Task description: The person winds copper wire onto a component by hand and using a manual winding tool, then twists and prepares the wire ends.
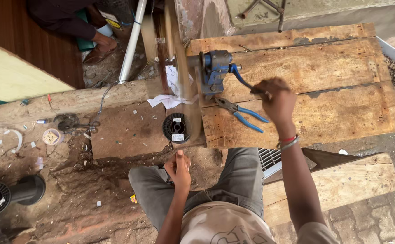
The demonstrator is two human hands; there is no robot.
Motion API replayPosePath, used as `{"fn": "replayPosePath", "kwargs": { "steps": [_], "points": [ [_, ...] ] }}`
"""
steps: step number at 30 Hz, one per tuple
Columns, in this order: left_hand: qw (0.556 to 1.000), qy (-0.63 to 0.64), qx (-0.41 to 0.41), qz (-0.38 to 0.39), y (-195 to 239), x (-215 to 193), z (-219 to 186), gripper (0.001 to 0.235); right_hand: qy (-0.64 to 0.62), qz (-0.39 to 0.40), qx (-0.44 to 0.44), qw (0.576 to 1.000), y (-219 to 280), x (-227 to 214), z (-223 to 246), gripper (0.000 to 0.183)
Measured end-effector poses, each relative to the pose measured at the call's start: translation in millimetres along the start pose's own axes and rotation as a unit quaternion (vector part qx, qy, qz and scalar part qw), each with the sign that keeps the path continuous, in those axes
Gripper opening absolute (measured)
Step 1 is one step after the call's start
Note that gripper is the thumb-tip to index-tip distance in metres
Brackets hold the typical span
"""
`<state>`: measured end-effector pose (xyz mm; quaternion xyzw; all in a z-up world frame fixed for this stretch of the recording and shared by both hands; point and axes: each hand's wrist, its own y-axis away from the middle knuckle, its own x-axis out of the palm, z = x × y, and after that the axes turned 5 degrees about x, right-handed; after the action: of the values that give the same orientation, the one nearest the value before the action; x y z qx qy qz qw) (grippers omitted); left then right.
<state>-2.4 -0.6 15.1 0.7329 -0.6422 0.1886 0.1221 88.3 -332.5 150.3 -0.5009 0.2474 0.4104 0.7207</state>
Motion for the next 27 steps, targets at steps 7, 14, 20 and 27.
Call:
{"fn": "replayPosePath", "kwargs": {
  "steps": [7,14,20,27],
  "points": [
    [0.999,-0.018,-0.030,-0.005,-3.2,0.5,7.9,0.051,-0.068,-0.079,-0.038,0.994,-95.1,23.7,-36.2,0.022],
    [0.997,-0.051,-0.052,-0.015,-5.9,-4.9,18.6,0.053,-0.102,-0.049,0.048,0.992,-155.7,126.7,-84.6,0.028],
    [0.998,-0.038,-0.036,-0.016,-2.0,1.6,16.4,0.054,-0.006,0.034,0.146,0.989,-109.0,203.5,-104.5,0.014],
    [0.998,-0.034,-0.033,-0.028,-6.1,4.0,-0.5,0.051,0.071,0.054,0.062,0.994,1.1,149.4,-60.4,0.010]
  ]
}}
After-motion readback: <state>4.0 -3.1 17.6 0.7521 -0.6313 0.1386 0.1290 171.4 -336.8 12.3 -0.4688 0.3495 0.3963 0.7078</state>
